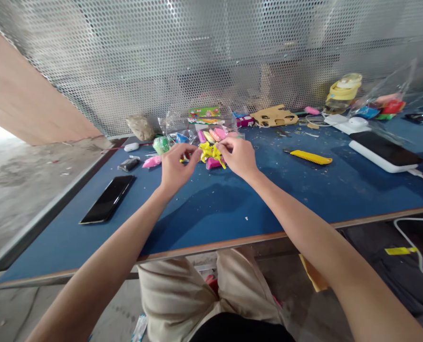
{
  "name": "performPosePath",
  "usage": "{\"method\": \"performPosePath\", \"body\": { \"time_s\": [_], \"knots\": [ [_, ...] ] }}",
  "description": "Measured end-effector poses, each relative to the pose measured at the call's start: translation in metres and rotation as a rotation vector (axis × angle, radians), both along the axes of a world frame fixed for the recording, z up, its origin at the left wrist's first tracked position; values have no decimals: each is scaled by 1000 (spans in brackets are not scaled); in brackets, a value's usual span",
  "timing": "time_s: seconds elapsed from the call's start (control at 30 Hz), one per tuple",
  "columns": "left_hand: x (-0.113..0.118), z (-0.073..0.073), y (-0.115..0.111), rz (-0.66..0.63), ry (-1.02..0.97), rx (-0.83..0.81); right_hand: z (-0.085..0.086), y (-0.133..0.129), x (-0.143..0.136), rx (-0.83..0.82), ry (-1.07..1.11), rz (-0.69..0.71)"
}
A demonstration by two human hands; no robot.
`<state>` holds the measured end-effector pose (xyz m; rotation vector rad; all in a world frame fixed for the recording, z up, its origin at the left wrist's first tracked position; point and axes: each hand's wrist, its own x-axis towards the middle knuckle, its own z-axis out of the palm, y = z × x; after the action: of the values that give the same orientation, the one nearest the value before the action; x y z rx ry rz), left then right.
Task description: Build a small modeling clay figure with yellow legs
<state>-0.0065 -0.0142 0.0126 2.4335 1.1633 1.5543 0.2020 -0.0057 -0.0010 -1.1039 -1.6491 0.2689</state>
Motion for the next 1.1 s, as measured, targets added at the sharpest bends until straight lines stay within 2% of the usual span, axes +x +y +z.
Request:
{"method": "performPosePath", "body": {
  "time_s": [0.13,0.33,0.57,0.7,0.83,0.97,1.1],
  "knots": [
    [6,-5,0,-26,205,-21,0,-3,-5,-23,24,74],
    [-1,-7,7,-18,255,35,2,-3,-4,-72,101,223],
    [-6,-2,5,28,279,154,2,2,2,-101,87,259],
    [-3,0,2,56,268,205,4,-1,2,-65,-102,204],
    [-2,0,3,29,210,159,6,-7,-1,7,-268,128],
    [-1,-3,5,7,147,96,6,-8,-2,21,-290,110],
    [-1,-4,5,-27,97,48,5,-7,-1,-25,-211,125]
  ]
}}
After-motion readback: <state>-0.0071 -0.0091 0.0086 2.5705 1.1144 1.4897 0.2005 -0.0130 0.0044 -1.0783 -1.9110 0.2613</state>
